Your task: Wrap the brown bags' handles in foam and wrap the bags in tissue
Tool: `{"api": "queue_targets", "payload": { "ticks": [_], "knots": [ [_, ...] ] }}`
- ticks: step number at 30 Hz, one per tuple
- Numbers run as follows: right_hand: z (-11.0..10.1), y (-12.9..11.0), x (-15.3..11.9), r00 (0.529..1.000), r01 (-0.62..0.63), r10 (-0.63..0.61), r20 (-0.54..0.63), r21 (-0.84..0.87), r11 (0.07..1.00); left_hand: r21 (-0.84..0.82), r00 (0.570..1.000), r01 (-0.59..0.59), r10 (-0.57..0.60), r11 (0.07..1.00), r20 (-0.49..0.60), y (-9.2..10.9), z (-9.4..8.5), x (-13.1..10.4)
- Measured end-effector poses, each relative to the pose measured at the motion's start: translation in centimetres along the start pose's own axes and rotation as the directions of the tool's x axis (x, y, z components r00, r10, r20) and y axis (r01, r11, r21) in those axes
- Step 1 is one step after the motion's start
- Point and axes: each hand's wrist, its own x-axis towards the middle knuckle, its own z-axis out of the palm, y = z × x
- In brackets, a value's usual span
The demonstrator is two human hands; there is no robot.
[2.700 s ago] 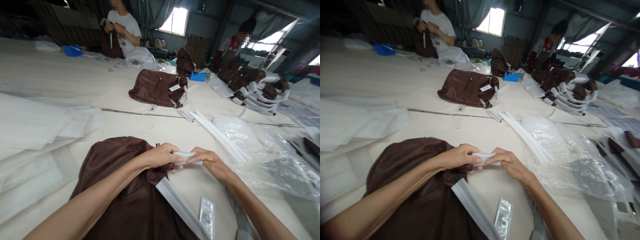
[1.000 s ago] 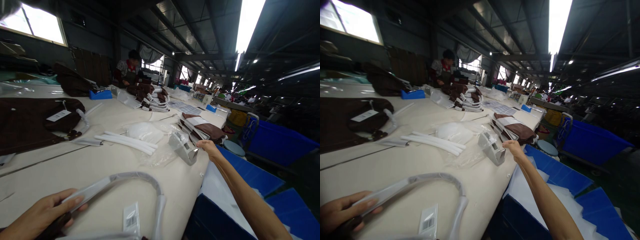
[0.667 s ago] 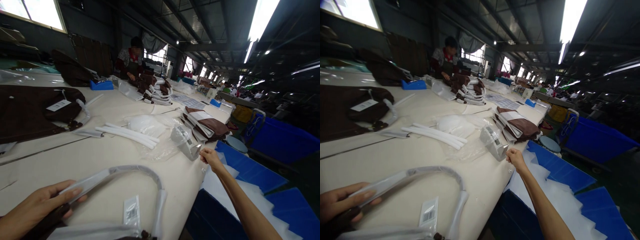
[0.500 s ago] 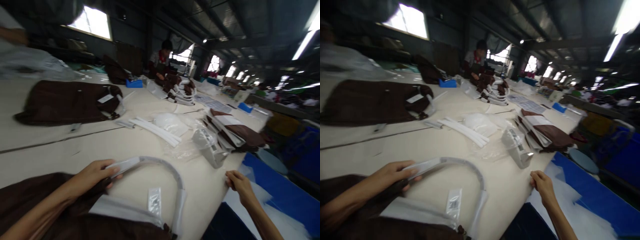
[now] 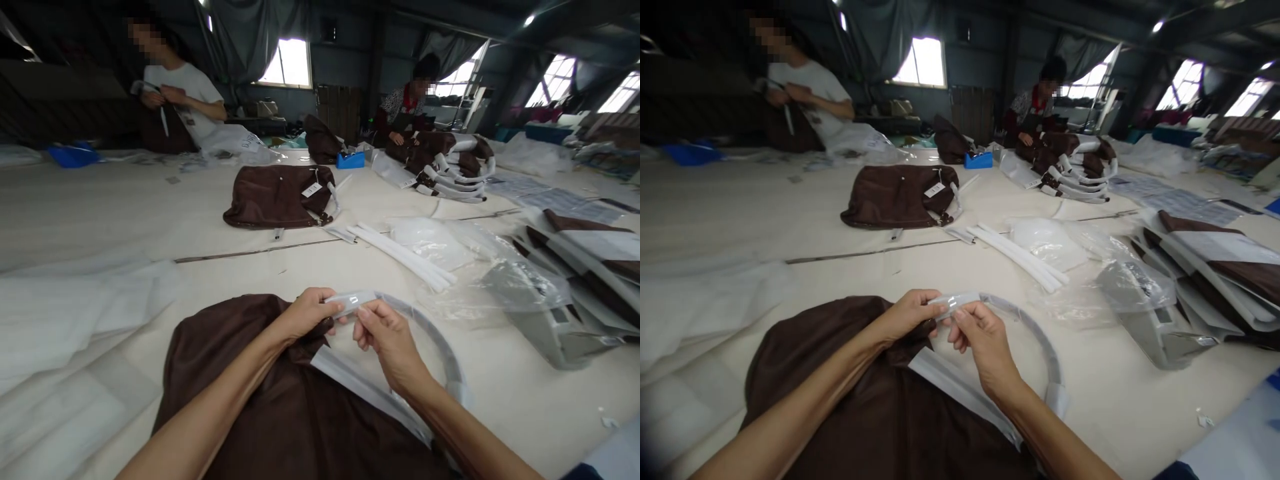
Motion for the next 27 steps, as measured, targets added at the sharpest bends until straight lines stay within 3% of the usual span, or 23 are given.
{"api": "queue_targets", "payload": {
  "ticks": [6, 12, 18, 21, 27],
  "knots": [
    [0.5, 2.7, 1.4, 0.998, -0.035, 0.035, -0.046, -0.008, 0.999, -0.038, 0.999, -0.038, 0.037, 0.999, -0.027, -0.5, 0.0, 0.2],
    [0.7, 3.5, 2.1, 0.989, -0.092, 0.089, -0.121, -0.024, 0.995, -0.062, 0.999, -0.041, 0.039, 0.997, -0.03, -0.3, 0.1, -0.1],
    [0.8, 3.5, 2.2, 0.988, -0.075, 0.069, -0.14, -0.038, 0.996, -0.089, 0.998, -0.061, 0.063, 0.994, 0.015, 0.1, 0.2, -0.4],
    [0.9, 3.4, 2.3, 0.988, -0.052, 0.046, -0.15, -0.032, 0.998, -0.112, 0.998, -0.066, 0.063, 0.991, -0.029, -0.1, 0.4, -0.3],
    [0.5, 3.6, 1.9, 0.998, -0.036, 0.038, -0.055, 0.034, 0.999, -0.095, 0.991, -0.053, 0.041, 0.994, -0.124, -0.3, 0.7, -0.5]
  ]
}}
